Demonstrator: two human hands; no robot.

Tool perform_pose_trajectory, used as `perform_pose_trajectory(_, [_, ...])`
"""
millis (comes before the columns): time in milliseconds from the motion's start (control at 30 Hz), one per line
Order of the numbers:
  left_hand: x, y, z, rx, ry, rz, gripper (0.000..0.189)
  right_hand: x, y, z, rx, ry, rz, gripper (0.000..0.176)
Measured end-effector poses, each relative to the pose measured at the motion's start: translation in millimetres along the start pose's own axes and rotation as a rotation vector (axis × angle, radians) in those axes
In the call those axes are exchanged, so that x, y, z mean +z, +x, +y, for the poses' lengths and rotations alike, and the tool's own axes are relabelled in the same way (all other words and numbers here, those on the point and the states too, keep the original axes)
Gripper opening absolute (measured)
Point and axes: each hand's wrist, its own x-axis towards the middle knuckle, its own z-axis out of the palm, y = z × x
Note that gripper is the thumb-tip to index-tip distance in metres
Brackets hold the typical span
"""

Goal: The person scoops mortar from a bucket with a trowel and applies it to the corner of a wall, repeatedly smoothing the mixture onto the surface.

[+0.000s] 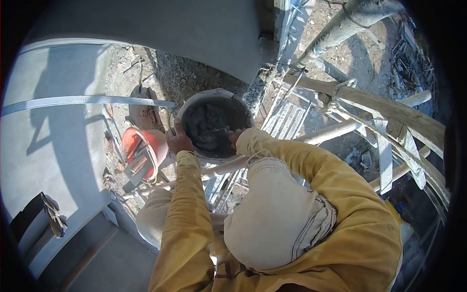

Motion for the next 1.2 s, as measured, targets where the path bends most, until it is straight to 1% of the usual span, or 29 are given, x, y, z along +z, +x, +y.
perform_pose_trajectory(67, [1.2,5.8,7.9,0.014,0.019,-0.002,0.061,-9.0,-9.0,-12.6,-0.191,-0.334,0.084,0.048])
perform_pose_trajectory(100, [-1.8,1.8,7.0,0.007,0.054,-0.019,0.060,-8.1,-15.1,-17.6,-0.188,-0.329,0.075,0.048])
perform_pose_trajectory(167, [-4.0,-2.2,15.1,-0.002,0.073,-0.060,0.060,-13.1,-37.3,-27.4,-0.276,-0.105,0.147,0.046])
perform_pose_trajectory(200, [-3.0,-0.5,20.8,0.009,0.082,-0.089,0.059,-32.1,-56.6,-36.9,-0.211,0.110,-0.028,0.041])
perform_pose_trajectory(233, [1.0,0.5,24.9,0.018,0.074,-0.084,0.059,-36.3,-47.0,-31.3,-0.216,0.104,-0.018,0.041])
perform_pose_trajectory(300, [4.5,-2.1,25.5,0.126,0.128,-0.089,0.058,-27.1,-10.7,-9.0,0.045,0.104,-0.195,0.045])
perform_pose_trajectory(333, [6.8,3.7,22.3,0.123,0.130,-0.087,0.058,-24.3,3.8,5.9,-0.044,0.039,-0.157,0.048])
perform_pose_trajectory(367, [7.5,8.5,16.9,0.188,0.155,-0.094,0.057,-32.2,-2.2,7.2,-0.041,0.041,-0.171,0.048])
perform_pose_trajectory(400, [5.4,9.2,10.5,0.256,0.183,-0.107,0.056,-40.5,-9.3,8.7,0.095,0.109,-0.187,0.047])
perform_pose_trajectory(433, [5.7,6.9,13.3,0.256,0.182,-0.107,0.056,-56.4,-18.0,5.6,0.228,0.167,-0.190,0.046])
perform_pose_trajectory(467, [5.2,2.2,19.9,0.249,0.157,-0.099,0.055,-67.9,-26.6,2.6,0.227,0.169,-0.188,0.046])
perform_pose_trajectory(533, [6.9,-5.7,30.6,0.247,0.123,-0.094,0.054,-88.2,-43.5,-2.7,0.215,0.072,-0.085,0.034])
perform_pose_trajectory(567, [7.5,-8.2,34.1,0.244,0.137,-0.101,0.053,-94.9,-48.1,-6.5,0.215,0.071,-0.078,0.034])
perform_pose_trajectory(633, [7.7,-5.4,36.9,0.244,0.149,-0.101,0.053,-104.6,-50.0,-13.4,0.234,-0.016,-0.045,0.028])
perform_pose_trajectory(667, [7.8,-3.6,35.6,0.211,0.110,-0.094,0.052,-103.0,-44.0,-8.8,0.233,-0.016,-0.043,0.028])
perform_pose_trajectory(733, [6.7,-3.6,29.2,0.166,0.076,-0.096,0.052,-93.7,-38.3,0.4,0.026,-0.240,0.020,0.025])
perform_pose_trajectory(767, [6.8,-2.1,26.7,0.178,0.080,-0.097,0.052,-89.9,-41.5,0.6,0.032,-0.239,0.013,0.025])
perform_pose_trajectory(833, [7.9,-3.6,28.2,0.192,0.077,-0.097,0.052,-81.5,-53.9,-4.2,-0.116,-0.458,0.256,0.034])
perform_pose_trajectory(867, [5.6,-6.4,30.7,0.170,0.051,-0.093,0.052,-76.9,-61.2,-3.4,-0.196,-0.518,0.312,0.023])
perform_pose_trajectory(900, [4.5,-6.8,34.2,0.150,0.023,-0.087,0.052,-71.9,-55.1,-2.9,-0.197,-0.521,0.314,0.023])
perform_pose_trajectory(967, [6.1,-6.1,34.5,0.159,0.053,-0.067,0.052,-45.1,-19.0,8.4,-0.170,-0.647,0.035,0.034])
perform_pose_trajectory(1000, [6.7,-5.8,33.4,0.170,0.087,-0.052,0.052,-23.7,2.2,14.8,-0.225,-0.659,-0.010,0.024])
perform_pose_trajectory(1033, [6.8,-5.2,31.6,0.171,0.088,-0.049,0.052,-27.9,-4.2,8.3,-0.227,-0.659,-0.009,0.024])
perform_pose_trajectory(1100, [6.3,-4.7,29.4,0.249,0.115,-0.071,0.052,-27.3,-20.2,-12.6,-0.213,-0.606,0.021,0.025])
perform_pose_trajectory(1167, [6.0,-6.0,34.7,0.254,0.120,-0.084,0.052,-33.5,-44.8,-20.8,-0.189,-0.552,0.062,0.026])
perform_pose_trajectory(1200, [6.3,-7.0,36.1,0.247,0.131,-0.094,0.052,-41.2,-44.7,-32.0,-0.178,-0.525,0.079,0.027])
